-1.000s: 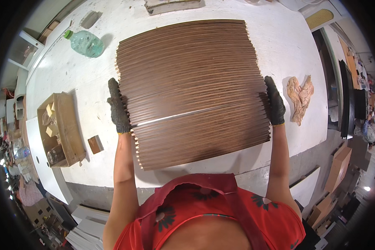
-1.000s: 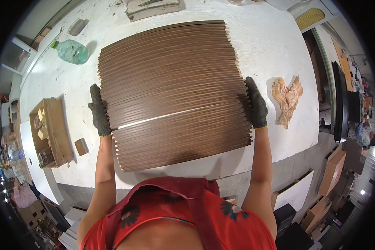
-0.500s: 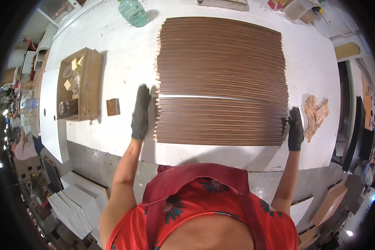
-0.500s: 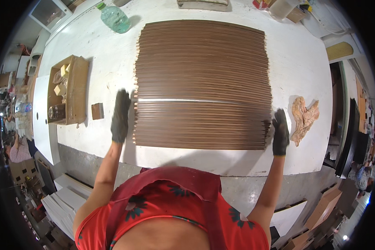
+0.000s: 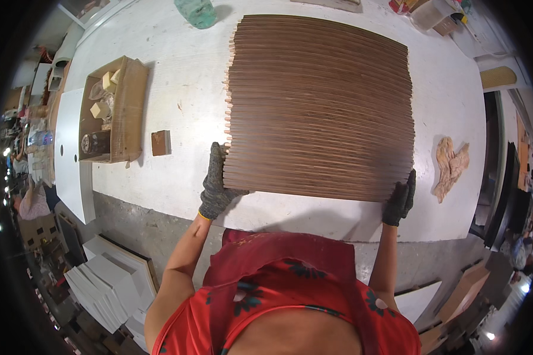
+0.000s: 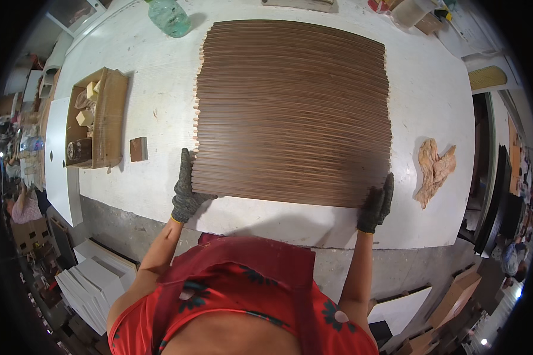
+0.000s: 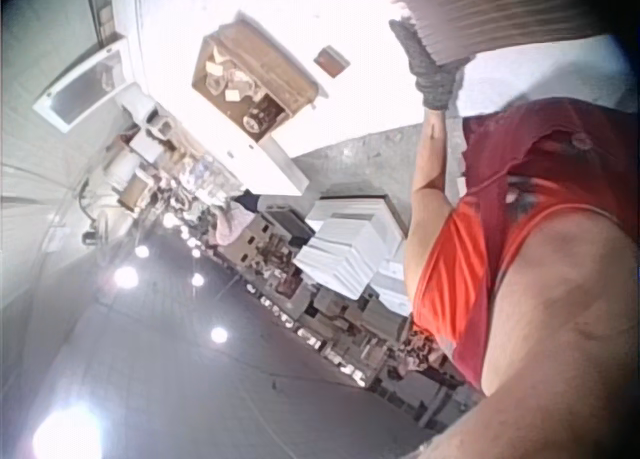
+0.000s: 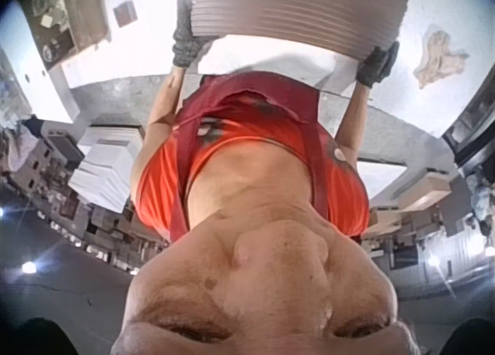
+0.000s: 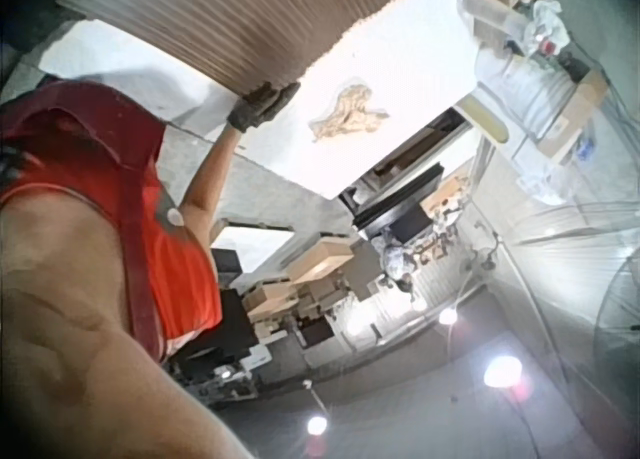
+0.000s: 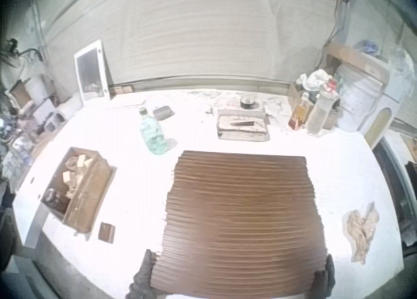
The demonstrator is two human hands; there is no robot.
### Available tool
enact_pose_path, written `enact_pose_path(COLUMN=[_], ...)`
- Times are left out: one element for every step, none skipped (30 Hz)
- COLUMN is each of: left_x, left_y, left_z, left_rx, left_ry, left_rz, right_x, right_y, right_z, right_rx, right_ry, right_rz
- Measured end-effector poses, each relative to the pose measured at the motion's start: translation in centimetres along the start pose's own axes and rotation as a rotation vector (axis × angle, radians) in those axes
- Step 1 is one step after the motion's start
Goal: The person sands the surface of a flexible wooden panel made of thin slats by hand using a sanding block.
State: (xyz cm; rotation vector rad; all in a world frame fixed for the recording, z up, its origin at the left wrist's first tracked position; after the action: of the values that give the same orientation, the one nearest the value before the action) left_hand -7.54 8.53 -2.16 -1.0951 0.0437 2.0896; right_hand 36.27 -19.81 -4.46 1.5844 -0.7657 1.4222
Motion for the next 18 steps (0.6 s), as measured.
enact_pose_path(left_x=[0.4,0.2,-0.4,-0.4,-0.3,-0.2,0.9,1.4,1.9,2.7,4.2,5.2,6.0,6.5,6.5,6.4,6.3,6.1], left_y=[-0.1,-0.8,-1.7,-2.2,-2.7,-3.2,-3.1,-3.1,-3.2,-3.4,-3.7,-4.7,-6.3,-8.1,-10.6,-13.4,-16.0,-18.4], left_z=[0.0,0.1,0.3,0.3,0.4,0.6,0.1,0.1,0.4,0.7,1.7,2.5,3.2,4.4,4.6,4.5,3.7,2.8], left_rx=[-0.002,-0.004,0.051,0.049,0.047,0.045,0.085,0.087,0.087,0.093,0.125,0.029,-0.03,-0.093,-0.106,-0.108,-0.095,-0.082], left_ry=[0.033,0.062,0.076,0.069,0.059,0.05,0.221,0.348,0.479,0.61,0.243,0.694,0.789,0.698,0.565,0.444,0.342,0.245], left_rz=[0.0,-0.005,-0.023,-0.041,-0.059,-0.079,-0.014,0.005,0.018,0.033,-0.088,0.073,0.129,0.122,0.079,0.023,-0.039,-0.1], right_x=[0.0,-0.1,-0.2,-0.3,-0.3,-0.2,-0.5,-0.2,0.5,1.1,1.8,2.3,2.7,3.0,3.7,4.4,4.9,5.4], right_y=[0.1,0.0,-0.2,-0.4,-0.5,-0.6,-0.6,-1.0,-1.8,-2.8,-4.0,-5.1,-6.1,-7.5,-8.9,-10.5,-12.1,-13.7], right_z=[-0.1,-0.4,-0.6,-0.6,-0.9,-1.1,-0.8,-0.7,-0.6,-0.5,-0.6,-0.4,-0.4,-1.6,-2.4,-3.4,-4.2,-5.0], right_rx=[0.001,0.001,0.0,0.002,0.006,0.007,-0.011,0.014,0.036,0.056,0.081,0.098,0.115,0.149,0.165,0.184,0.199,0.215], right_ry=[0.0,-0.004,-0.009,0.011,0.029,0.046,0.054,0.077,0.102,0.126,0.153,0.181,0.209,0.217,0.228,0.24,0.253,0.269], right_rz=[0.009,0.019,0.03,0.044,0.059,0.074,-0.024,-0.037,-0.042,-0.049,-0.053,-0.063,-0.075,-0.068,-0.059,-0.051,-0.045,-0.041])
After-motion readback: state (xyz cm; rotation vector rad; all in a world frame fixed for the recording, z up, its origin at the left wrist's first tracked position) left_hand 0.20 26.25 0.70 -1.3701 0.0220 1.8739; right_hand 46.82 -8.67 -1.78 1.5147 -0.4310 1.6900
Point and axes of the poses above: each hand's wrist, its own y-axis away from the middle knuckle, its own z-axis out of the back of the hand, x = y × z, the point moved 6 cm from there along -y, towards the middle knuckle, and after that the axes turned 12 degrees about -z, right-handed, at the moved point
